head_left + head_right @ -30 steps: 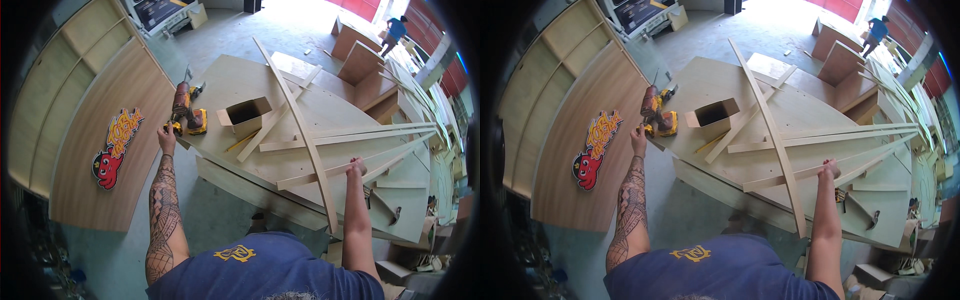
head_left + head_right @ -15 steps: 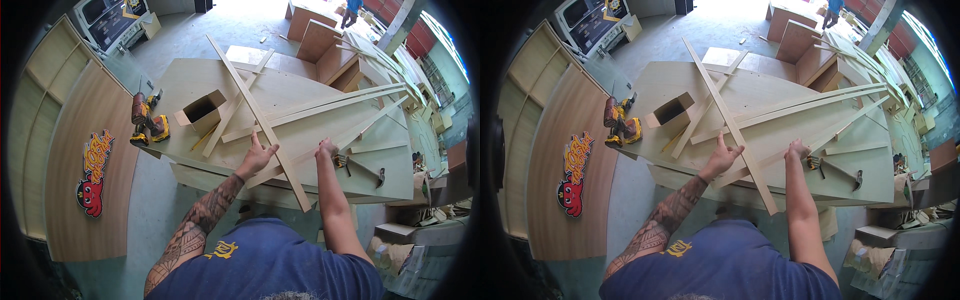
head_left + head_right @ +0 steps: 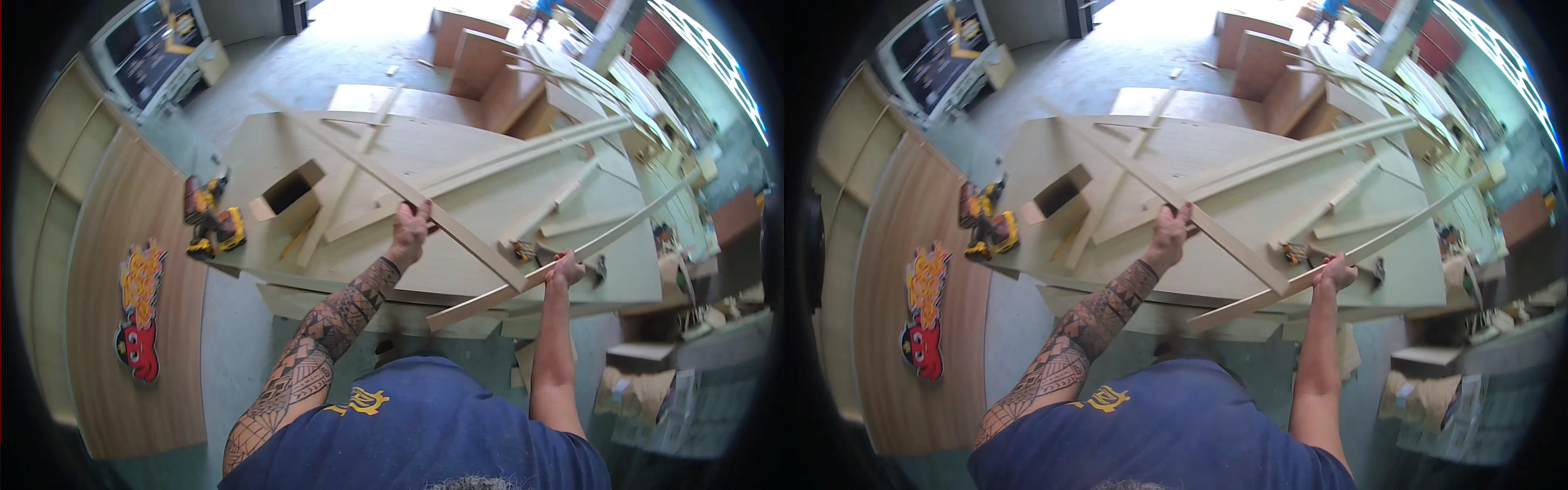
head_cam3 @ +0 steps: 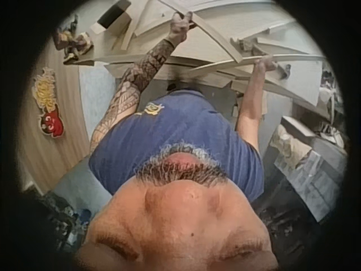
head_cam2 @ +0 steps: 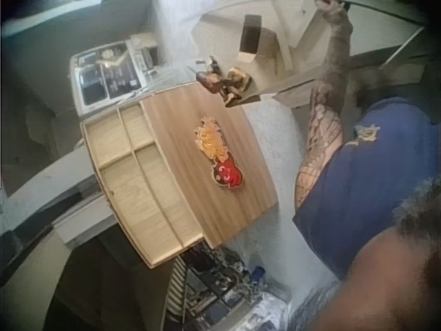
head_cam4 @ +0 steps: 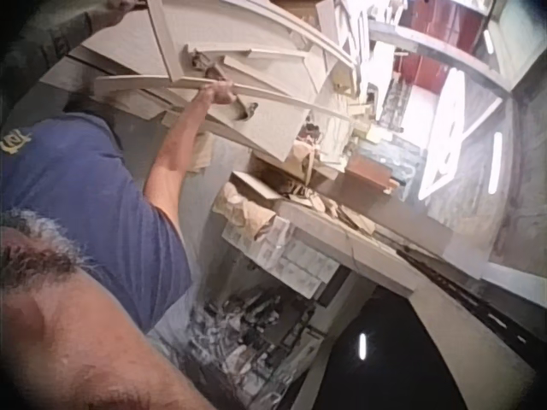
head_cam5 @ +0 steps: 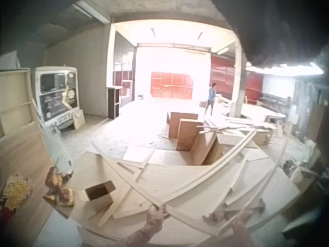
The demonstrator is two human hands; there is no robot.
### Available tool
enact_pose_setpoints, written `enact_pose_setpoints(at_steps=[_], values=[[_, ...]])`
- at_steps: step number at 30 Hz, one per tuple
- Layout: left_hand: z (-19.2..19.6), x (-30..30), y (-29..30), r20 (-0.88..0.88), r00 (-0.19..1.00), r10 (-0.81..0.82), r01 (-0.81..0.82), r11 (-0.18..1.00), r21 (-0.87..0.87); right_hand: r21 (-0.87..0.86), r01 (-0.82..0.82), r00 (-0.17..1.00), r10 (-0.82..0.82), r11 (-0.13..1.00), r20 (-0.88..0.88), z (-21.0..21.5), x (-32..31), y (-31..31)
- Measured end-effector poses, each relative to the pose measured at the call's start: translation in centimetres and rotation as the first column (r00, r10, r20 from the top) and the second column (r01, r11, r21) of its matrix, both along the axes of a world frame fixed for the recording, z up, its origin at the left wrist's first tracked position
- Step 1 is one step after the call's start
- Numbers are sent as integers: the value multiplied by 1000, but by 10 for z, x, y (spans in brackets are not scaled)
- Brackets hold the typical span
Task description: The recorder measures, marks with a pencil, and uses a power drill to screw wooden strips onto a larger wood panel assembly.
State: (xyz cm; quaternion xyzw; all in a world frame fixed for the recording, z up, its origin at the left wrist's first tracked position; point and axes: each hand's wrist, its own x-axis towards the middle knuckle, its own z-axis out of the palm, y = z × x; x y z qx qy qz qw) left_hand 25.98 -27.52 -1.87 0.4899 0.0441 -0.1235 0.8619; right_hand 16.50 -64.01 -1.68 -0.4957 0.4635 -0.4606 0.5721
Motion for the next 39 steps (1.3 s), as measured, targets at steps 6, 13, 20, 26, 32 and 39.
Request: enact_pose_setpoints(at_steps=[6, 13, 20, 26, 32, 39], values=[[12, 23, -97, -116, 974, 196, -206, 975, -86, -126, 119, 993, -118, 985, 14, 4, -99, -46], [-8, 57, -237, -319, 939, 129, -142, 990, -21, -76, 255, 964, -248, 964, 99, 12, -165, -96], [-39, 52, -280, -365, 751, -551, 646, 727, 233, 5, 290, 931, -283, 957, 230, 22, -199, -198], [31, -189, -362, 424, 200, -883, 2, 434, 901, 79, 169, 946, -184, 982, 267, 25, -169, -185], [36, -184, -280, 86, 535, -840, -14, 92, 996, 96, -200, 885, 137, 975, 446, 37, -174, -116], [9, -184, -65, -35, 684, -728, -28, -74, 997, 242, -295, 845, 134, 924, 518, -20, -308, -475]])
